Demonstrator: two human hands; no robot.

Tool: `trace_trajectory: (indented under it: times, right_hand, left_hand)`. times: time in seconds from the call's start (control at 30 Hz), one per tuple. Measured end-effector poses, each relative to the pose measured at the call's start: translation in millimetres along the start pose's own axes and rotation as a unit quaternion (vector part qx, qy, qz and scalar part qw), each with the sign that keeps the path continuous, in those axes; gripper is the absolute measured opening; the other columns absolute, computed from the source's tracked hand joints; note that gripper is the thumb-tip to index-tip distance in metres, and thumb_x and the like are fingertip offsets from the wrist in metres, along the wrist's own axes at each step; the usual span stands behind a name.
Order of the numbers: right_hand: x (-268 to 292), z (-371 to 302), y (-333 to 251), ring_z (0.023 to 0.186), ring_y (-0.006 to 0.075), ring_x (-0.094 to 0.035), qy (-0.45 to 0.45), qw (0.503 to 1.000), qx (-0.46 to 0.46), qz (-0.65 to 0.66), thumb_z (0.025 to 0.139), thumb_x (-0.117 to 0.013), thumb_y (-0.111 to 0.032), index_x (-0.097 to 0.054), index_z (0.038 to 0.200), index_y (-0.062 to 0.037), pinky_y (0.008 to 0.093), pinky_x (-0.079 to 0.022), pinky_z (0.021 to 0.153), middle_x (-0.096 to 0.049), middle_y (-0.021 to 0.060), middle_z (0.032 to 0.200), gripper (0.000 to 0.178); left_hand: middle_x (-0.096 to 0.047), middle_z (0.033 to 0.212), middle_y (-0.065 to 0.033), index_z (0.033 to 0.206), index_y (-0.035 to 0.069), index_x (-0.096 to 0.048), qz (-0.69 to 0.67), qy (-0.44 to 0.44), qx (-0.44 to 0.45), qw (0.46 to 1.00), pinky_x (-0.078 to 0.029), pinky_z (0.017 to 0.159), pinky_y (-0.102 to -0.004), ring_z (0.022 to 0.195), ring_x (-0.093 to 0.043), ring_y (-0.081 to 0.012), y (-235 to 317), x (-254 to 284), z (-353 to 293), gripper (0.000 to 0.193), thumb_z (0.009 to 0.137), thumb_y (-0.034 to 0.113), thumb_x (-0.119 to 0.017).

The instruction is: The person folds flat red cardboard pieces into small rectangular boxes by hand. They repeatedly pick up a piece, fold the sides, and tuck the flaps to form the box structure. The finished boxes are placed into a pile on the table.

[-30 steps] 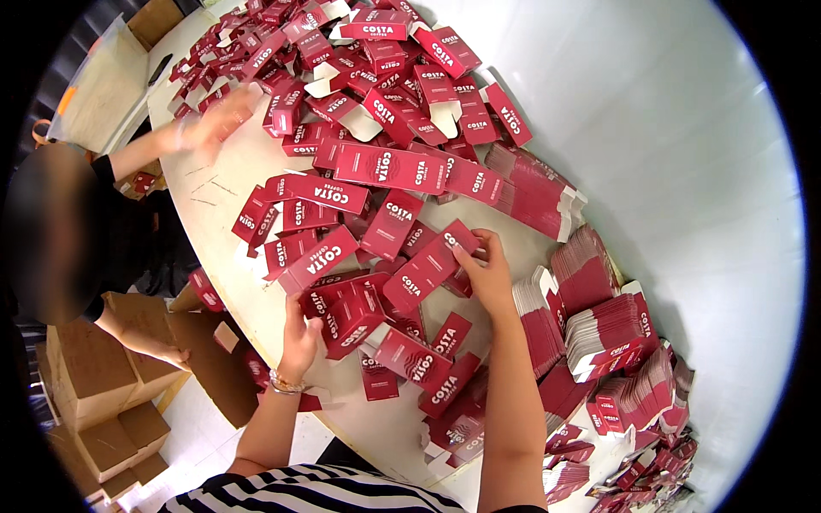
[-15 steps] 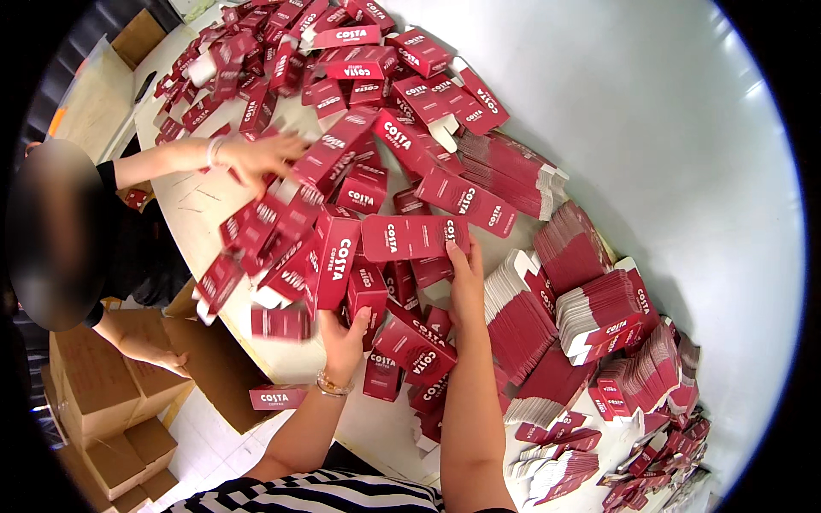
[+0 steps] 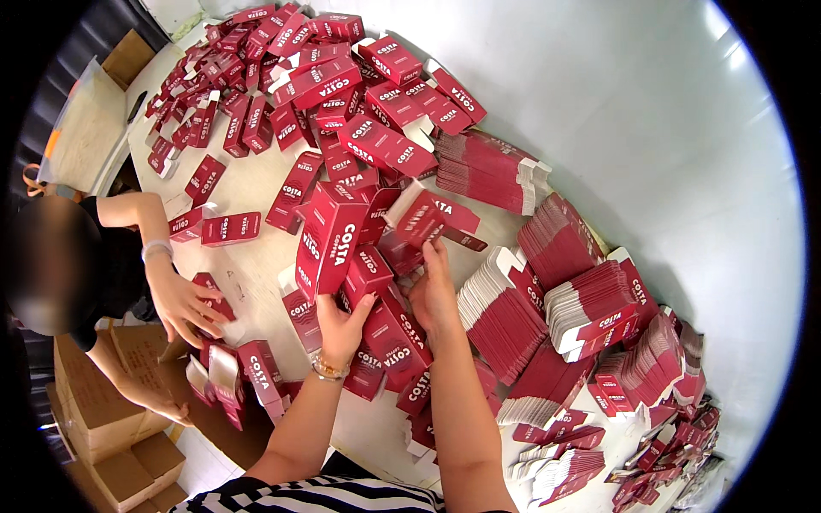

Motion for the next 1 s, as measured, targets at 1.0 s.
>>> trace_trajectory:
  times: [1.0]
  right_hand:
    - [-20.0, -133.1, 70.9, 0.115, 0.0383, -0.040, -0.073, 0.630, 0.298, -0.714, 0.072, -0.067, -0.034, -0.033, 0.136, -0.0119, 0.0508, -0.031, 0.093, -0.040, 0.0205, 0.128, 0.076]
  left_hand:
    - [-0.022, 0.144, -0.0188, 0.136, 0.016, -0.036, 0.684, -0.095, 0.126, 0.712, -0.018, 0.106, -0.0527, 0.131, -0.022, -0.0402, 41.5, 227.0, -175.1, 0.070, 0.077, 0.041, -0.062]
Point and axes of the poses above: each hand's wrist, its own z-axis towards the middle knuckle, its own x-axis out of the back of the hand, y = z × x, the point moved 1 cm from there along z, towards the middle knuckle
